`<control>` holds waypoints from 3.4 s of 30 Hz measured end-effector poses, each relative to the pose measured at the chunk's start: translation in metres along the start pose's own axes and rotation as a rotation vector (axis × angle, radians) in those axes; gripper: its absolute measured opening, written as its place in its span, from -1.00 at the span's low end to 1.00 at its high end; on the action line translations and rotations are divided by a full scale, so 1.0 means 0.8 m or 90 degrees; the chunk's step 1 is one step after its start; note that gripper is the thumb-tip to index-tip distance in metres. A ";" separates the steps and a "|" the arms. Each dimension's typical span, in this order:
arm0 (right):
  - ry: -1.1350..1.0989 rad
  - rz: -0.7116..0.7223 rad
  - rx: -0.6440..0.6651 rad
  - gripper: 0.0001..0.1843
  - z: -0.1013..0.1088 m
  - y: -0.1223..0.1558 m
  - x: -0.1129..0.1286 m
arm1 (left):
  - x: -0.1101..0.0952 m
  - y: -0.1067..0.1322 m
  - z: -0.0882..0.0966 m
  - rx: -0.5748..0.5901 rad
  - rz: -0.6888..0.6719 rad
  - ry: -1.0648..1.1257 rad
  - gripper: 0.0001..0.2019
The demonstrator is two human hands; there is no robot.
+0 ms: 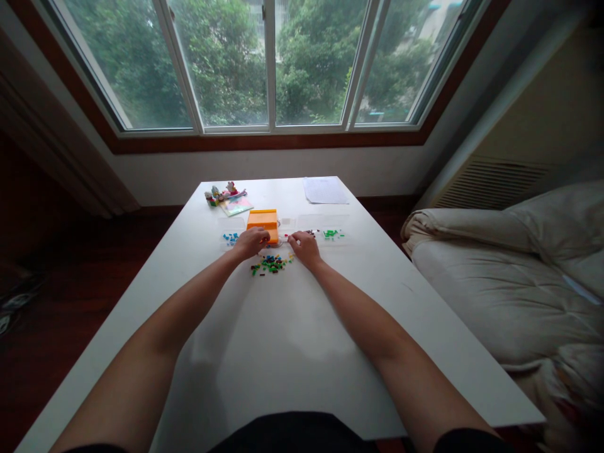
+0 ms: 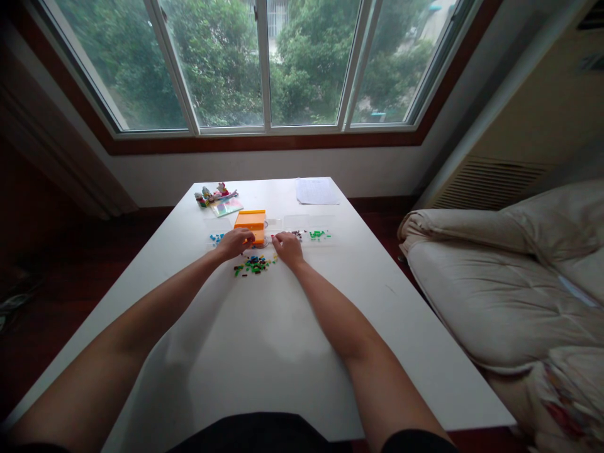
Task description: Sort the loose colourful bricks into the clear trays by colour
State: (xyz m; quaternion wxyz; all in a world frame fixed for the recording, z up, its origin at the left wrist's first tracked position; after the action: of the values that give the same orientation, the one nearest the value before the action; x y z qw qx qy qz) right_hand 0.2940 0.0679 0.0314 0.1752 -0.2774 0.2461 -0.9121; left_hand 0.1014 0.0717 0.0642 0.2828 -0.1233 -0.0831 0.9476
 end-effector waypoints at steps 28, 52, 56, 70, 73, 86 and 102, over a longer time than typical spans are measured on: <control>-0.011 0.005 -0.006 -0.69 0.000 0.001 -0.002 | -0.013 0.026 -0.006 0.038 0.012 0.050 -0.84; -0.008 0.010 -0.004 -0.69 -0.001 0.002 -0.003 | 0.153 0.103 0.020 -0.396 0.350 0.166 -0.79; 0.012 0.043 0.012 -0.70 0.004 0.004 0.008 | 0.149 0.103 0.016 -0.404 0.328 0.134 -0.78; 0.043 0.279 0.218 -0.58 -0.041 0.033 0.127 | 0.114 0.096 0.010 -0.361 0.283 0.108 -0.80; 0.073 0.301 0.231 -0.52 -0.051 0.040 0.132 | 0.107 0.096 0.013 -0.375 0.276 0.091 -0.80; 0.086 0.347 0.224 -0.64 -0.051 0.045 0.139 | 0.100 0.092 0.009 -0.351 0.245 0.113 -0.80; -0.096 -0.133 -0.128 -0.48 0.036 -0.013 -0.040 | 0.079 0.087 0.011 -0.299 0.187 0.135 -0.80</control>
State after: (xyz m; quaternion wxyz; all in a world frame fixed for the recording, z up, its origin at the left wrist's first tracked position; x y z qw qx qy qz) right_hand 0.3345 0.0809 0.0441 0.0685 -0.3850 0.2923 -0.8727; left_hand 0.0119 0.0481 0.0454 0.1132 -0.2946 -0.2513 0.9150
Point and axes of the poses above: each hand's wrist, its own y-axis away from the middle knuckle, its own z-axis out of the back of the hand, x = y × z, the point moved 6 cm from there along -y, towards the middle knuckle, and after that the axes turned 5 degrees about y, right-handed, at the moved point
